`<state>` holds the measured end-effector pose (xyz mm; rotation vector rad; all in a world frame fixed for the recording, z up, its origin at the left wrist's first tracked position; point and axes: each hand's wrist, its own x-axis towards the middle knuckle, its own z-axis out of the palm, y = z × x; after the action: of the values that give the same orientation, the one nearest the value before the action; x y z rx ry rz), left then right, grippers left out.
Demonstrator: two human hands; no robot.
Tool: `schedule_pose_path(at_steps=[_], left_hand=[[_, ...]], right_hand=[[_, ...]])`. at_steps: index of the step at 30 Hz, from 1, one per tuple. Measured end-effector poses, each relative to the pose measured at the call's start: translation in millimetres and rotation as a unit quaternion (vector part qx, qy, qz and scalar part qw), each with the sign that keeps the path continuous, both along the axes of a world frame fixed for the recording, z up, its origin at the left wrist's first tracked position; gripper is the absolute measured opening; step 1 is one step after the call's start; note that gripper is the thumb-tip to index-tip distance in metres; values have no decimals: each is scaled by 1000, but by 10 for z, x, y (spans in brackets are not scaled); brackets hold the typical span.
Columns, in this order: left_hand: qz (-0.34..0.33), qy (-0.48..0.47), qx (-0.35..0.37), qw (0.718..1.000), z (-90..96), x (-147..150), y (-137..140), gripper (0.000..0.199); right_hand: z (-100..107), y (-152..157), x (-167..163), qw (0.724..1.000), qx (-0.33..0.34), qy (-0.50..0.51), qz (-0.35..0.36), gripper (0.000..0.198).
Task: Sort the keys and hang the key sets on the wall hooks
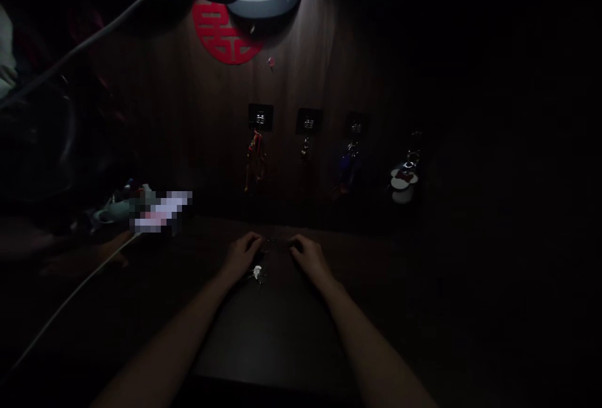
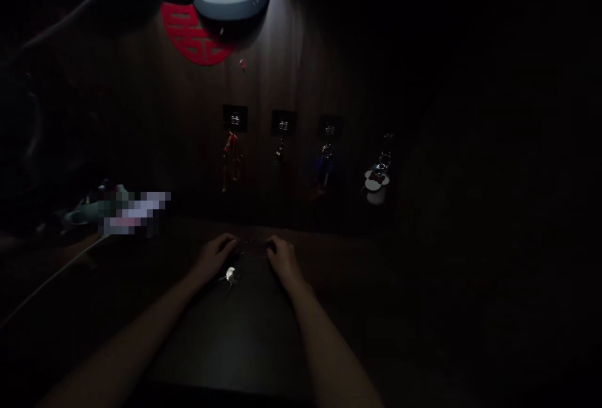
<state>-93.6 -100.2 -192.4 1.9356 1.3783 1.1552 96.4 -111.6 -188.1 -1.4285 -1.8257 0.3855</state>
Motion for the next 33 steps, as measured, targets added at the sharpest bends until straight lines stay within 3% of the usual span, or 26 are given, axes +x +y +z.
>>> schedule_pose_path(at_steps=[6,14,18,25,33], left_hand=[[-33,2,6,999,3,-5,-31,28],[-127,-48,0,991,73,62,-146,31],[-172,-89,-32,981,98,90,-162,31],[-186,-135,-80,970,49,99,-136,42],[-164,-114,-90,976,75,101,-146,44]], right_hand=[[31,9,13,992,-30,120,-6,16],[167,-97,-136,967,-44,227,108,16],[205,-115,-180,959,-35,260,107,15],[277,-152,-235,957,-8,280,74,12],[256,-136,-261,958,11,282,59,10]])
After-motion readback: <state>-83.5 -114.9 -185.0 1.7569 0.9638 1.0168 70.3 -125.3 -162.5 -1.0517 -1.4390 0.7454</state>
